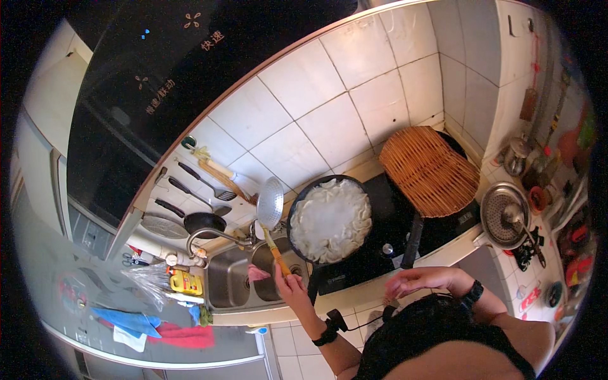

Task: The person uses a slotted spoon to scoop cooked dumplings out of a boiling pot and places them onto a tray. Then, they pick up uncooked dumplings from a board by hand and put them into the water in the pot.

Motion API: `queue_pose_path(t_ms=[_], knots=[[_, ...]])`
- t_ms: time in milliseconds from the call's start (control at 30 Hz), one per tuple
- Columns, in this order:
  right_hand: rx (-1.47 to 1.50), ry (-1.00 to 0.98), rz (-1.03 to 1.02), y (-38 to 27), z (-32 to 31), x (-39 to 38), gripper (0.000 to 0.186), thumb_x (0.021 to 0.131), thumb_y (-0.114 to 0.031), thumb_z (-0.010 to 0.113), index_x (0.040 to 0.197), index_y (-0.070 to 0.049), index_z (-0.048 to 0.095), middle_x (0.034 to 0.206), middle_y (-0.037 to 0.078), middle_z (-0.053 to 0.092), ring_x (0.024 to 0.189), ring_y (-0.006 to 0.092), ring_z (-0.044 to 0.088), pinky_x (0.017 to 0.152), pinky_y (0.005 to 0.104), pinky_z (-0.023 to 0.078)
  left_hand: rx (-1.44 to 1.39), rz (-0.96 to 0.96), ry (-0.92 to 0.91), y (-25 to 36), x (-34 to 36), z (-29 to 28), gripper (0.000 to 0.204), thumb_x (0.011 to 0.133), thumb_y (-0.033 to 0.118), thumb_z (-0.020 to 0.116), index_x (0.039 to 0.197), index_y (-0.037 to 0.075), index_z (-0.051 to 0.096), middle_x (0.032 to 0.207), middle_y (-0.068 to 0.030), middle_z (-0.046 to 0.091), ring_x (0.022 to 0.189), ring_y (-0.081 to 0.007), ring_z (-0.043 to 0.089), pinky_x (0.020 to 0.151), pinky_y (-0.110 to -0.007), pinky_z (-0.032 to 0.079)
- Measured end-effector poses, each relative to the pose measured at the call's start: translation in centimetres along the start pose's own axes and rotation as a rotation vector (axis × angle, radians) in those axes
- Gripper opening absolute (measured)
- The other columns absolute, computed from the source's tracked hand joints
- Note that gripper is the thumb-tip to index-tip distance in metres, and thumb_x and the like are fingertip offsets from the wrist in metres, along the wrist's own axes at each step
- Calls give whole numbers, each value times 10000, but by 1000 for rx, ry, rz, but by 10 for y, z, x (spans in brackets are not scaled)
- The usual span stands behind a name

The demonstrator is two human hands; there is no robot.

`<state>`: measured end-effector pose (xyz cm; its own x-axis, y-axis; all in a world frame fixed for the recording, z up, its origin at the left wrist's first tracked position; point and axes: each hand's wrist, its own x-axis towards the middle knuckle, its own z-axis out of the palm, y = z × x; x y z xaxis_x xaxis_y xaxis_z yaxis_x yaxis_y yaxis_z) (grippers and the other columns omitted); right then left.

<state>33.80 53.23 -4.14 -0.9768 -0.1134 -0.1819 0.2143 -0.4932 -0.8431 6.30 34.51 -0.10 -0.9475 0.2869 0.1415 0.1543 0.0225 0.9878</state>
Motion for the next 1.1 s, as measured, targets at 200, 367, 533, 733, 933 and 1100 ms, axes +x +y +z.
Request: queue_pose_path(t_ms=[200, 367, 533, 733, 933, 1100], knots=[[-4, -11, -36, -4, 2, -6, 578, 950, -403, 577, 1347, 2, 465, 1296, 125, 568, 1216, 216, 530, 1047, 354, 398, 132, 87, 35, -28, 13, 3, 413, 998, 133, 449, 1410, 118, 443, 757, 4, 497, 588, -45, 401, 482, -188, 326], [-35, -2, -57, -5, -3, -11, 587, 957, -400, 564, 1362, 7, 442, 1305, 137, 557, 1228, 220, 525, 1048, 358, 403, 166, 39, -45, -28, 13, 7, 417, 996, 161, 457, 1409, 108, 446, 791, -11, 529, 627, -81, 447, 512, -216, 379], [-47, 14, -40, -2, -4, -13, 597, 963, -402, 552, 1377, 9, 422, 1312, 147, 550, 1230, 230, 524, 1055, 367, 400, 310, 137, -30, -33, 19, 10, 420, 995, 164, 455, 1412, 111, 453, 838, -55, 576, 667, -126, 517, 578, -263, 447], [-30, 23, -53, -2, -1, -15, 598, 956, -413, 561, 1356, 16, 444, 1292, 139, 559, 1218, 228, 530, 1039, 365, 410, 390, 135, -59, -39, 31, 18, 438, 986, 152, 470, 1421, 111, 442, 868, -107, 610, 716, -190, 570, 693, -322, 482], [9, 37, -80, -3, 1, -17, 580, 948, -406, 577, 1331, 16, 472, 1268, 126, 575, 1208, 224, 537, 1025, 357, 421, 403, 96, -92, -46, 38, 23, 434, 985, 137, 465, 1417, 102, 442, 888, -124, 620, 755, -202, 596, 711, -336, 489], [0, 74, -80, 0, -3, -20, 586, 944, -403, 583, 1328, 24, 471, 1270, 130, 574, 1208, 226, 537, 1038, 361, 411, 446, 122, -99, -38, 35, 28, 435, 982, 130, 465, 1416, 99, 446, 902, -139, 625, 753, -217, 612, 712, -342, 499]])
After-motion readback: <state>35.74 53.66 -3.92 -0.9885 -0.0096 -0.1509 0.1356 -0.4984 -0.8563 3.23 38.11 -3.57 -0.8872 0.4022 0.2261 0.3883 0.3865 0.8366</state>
